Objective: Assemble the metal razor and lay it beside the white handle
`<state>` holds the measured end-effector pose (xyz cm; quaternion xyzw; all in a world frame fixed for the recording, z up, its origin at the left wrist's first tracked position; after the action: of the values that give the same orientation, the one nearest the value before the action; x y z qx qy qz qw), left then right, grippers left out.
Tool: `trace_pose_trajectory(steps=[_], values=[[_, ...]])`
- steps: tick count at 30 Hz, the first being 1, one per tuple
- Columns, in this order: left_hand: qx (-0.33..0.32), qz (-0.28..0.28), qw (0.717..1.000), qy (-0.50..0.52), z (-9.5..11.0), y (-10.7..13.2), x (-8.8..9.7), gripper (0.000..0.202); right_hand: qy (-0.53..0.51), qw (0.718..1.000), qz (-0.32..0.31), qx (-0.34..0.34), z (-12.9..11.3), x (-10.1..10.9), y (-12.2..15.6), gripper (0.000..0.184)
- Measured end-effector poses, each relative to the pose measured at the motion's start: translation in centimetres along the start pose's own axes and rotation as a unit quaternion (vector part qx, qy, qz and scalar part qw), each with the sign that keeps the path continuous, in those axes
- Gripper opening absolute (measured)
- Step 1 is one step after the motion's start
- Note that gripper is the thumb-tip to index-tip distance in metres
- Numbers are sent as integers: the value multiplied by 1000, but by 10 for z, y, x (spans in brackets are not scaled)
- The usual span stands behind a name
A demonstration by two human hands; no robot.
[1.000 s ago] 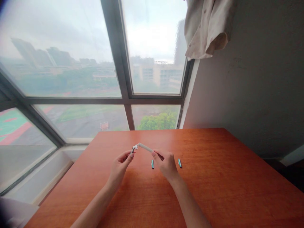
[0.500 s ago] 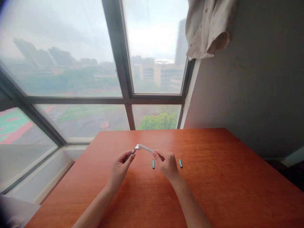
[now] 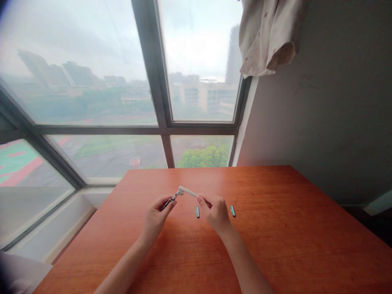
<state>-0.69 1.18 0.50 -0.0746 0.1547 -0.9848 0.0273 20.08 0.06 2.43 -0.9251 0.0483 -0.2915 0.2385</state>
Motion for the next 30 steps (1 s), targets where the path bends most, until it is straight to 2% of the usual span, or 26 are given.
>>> trace_pose_trajectory(steps=[4,8,16,22,30], values=[[-28,4,999,-22,6,1,0,18,4,1000,10,-2,2,-1,0,40],[-26,17,999,-24,7,1,0,20,4,1000,27,-8,5,-2,-1,38],[35,-10,998,55,4,1,-1,33,-34,999,-2,-14,0,-4,1,35],[92,-31,990,105,4,0,-2,41,-29,999,25,-16,6,-6,0,31],[156,-87,965,193,-2,0,-11,48,-45,999,2,19,1,-8,3,25]])
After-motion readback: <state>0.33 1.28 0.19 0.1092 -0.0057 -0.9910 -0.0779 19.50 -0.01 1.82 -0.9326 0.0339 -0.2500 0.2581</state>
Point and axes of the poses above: each hand's wrist, its own y-axis away from the middle knuckle, its own x-axis out of the back of the hand, z = x × y, the point moved 1 cm from there along -y, towards the middle knuckle, and after that the axes turned 2 degrees about -x, right-handed, at the moved point
